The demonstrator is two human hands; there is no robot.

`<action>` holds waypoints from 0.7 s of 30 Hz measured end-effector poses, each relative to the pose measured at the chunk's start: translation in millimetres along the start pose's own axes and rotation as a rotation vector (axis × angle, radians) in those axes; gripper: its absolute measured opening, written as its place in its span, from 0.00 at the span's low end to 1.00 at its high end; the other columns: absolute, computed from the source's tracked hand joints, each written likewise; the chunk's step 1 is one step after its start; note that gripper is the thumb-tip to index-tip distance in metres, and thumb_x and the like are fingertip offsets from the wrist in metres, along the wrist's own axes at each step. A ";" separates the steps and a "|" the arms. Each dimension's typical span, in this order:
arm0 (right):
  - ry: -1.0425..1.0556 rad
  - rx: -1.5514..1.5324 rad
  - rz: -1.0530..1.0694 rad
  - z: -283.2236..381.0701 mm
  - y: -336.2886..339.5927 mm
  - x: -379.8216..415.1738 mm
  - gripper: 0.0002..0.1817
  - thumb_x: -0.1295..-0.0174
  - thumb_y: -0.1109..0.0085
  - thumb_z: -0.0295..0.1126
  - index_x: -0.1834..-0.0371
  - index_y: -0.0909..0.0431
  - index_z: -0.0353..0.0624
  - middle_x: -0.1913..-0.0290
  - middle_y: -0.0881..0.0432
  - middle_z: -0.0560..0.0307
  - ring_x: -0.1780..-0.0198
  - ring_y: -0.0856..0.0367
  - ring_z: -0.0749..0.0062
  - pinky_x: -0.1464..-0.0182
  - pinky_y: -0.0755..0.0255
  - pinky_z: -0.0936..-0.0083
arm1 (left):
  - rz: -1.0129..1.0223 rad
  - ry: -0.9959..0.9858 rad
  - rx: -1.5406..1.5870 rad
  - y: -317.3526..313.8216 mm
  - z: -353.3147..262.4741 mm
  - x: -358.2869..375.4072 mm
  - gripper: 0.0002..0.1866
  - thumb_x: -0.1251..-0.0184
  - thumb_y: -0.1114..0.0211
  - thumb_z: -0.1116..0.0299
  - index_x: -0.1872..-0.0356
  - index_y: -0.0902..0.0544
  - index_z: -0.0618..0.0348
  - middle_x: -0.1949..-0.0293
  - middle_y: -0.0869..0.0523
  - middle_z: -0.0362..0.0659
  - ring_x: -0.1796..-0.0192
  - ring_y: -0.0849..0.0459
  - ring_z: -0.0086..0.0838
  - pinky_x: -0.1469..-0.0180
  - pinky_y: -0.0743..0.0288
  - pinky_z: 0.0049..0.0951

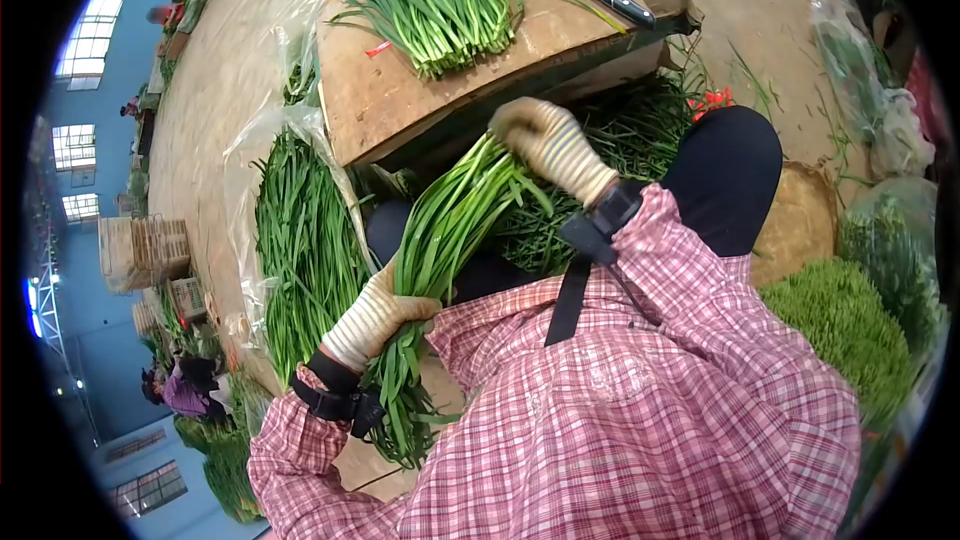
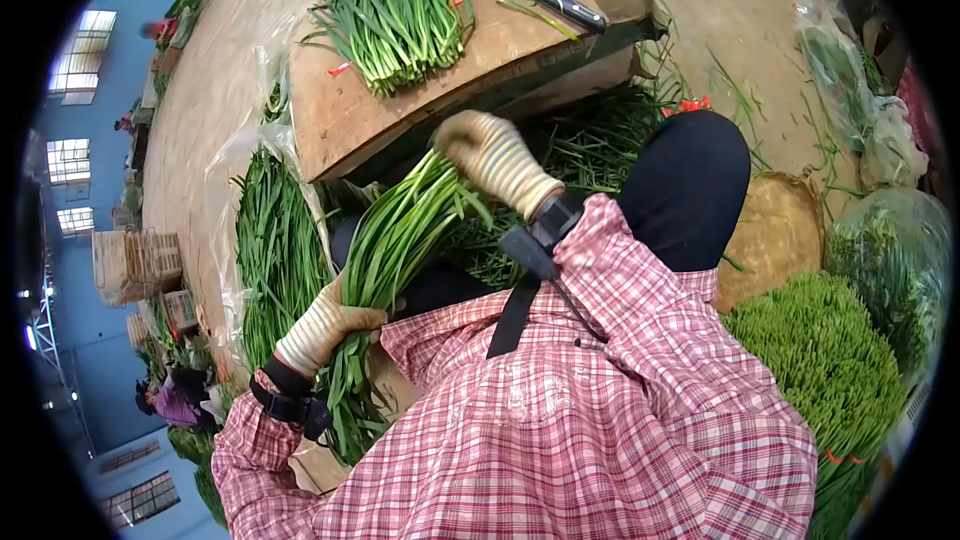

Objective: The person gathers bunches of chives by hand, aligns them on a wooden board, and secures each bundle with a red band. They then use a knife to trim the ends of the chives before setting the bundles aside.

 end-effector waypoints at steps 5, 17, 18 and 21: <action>-0.167 -0.188 -0.399 -14.6 97.5 -1.9 0.07 0.34 0.42 0.24 0.55 0.21 0.41 0.65 0.16 0.57 0.69 0.19 0.77 0.68 0.23 0.78 | -0.003 0.019 0.050 10.7 5.8 5.4 0.31 0.43 0.31 0.82 0.36 0.28 0.62 0.49 0.14 0.46 0.48 0.14 0.31 0.52 0.21 0.25; -0.335 -0.217 -0.528 -44.8 117.7 15.4 0.08 0.36 0.37 0.25 0.56 0.17 0.38 0.65 0.14 0.58 0.71 0.19 0.77 0.69 0.25 0.80 | 0.019 0.010 0.005 18.4 1.5 6.4 0.30 0.46 0.30 0.81 0.39 0.24 0.63 0.51 0.13 0.45 0.48 0.14 0.33 0.44 0.22 0.29; -0.394 -0.010 -0.451 -36.9 123.2 13.0 0.10 0.37 0.35 0.27 0.54 0.17 0.38 0.65 0.14 0.58 0.69 0.19 0.77 0.66 0.24 0.79 | 0.024 -0.002 0.019 17.6 -0.2 7.2 0.29 0.46 0.30 0.81 0.39 0.24 0.63 0.51 0.13 0.45 0.48 0.15 0.33 0.43 0.23 0.30; -0.170 0.042 0.049 -3.2 44.6 8.2 0.20 0.40 0.30 0.34 0.49 0.18 0.33 0.61 0.13 0.57 0.61 0.18 0.76 0.55 0.24 0.75 | -0.002 -0.029 -0.006 19.5 -1.1 2.2 0.29 0.47 0.30 0.82 0.39 0.24 0.64 0.51 0.13 0.45 0.48 0.15 0.33 0.42 0.23 0.30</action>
Point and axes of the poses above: each hand's wrist, its own x-axis away from the middle knuckle, its own y-axis out of the back of the hand, z = x × y, the point moved 10 cm from there along -x, towards the middle knuckle
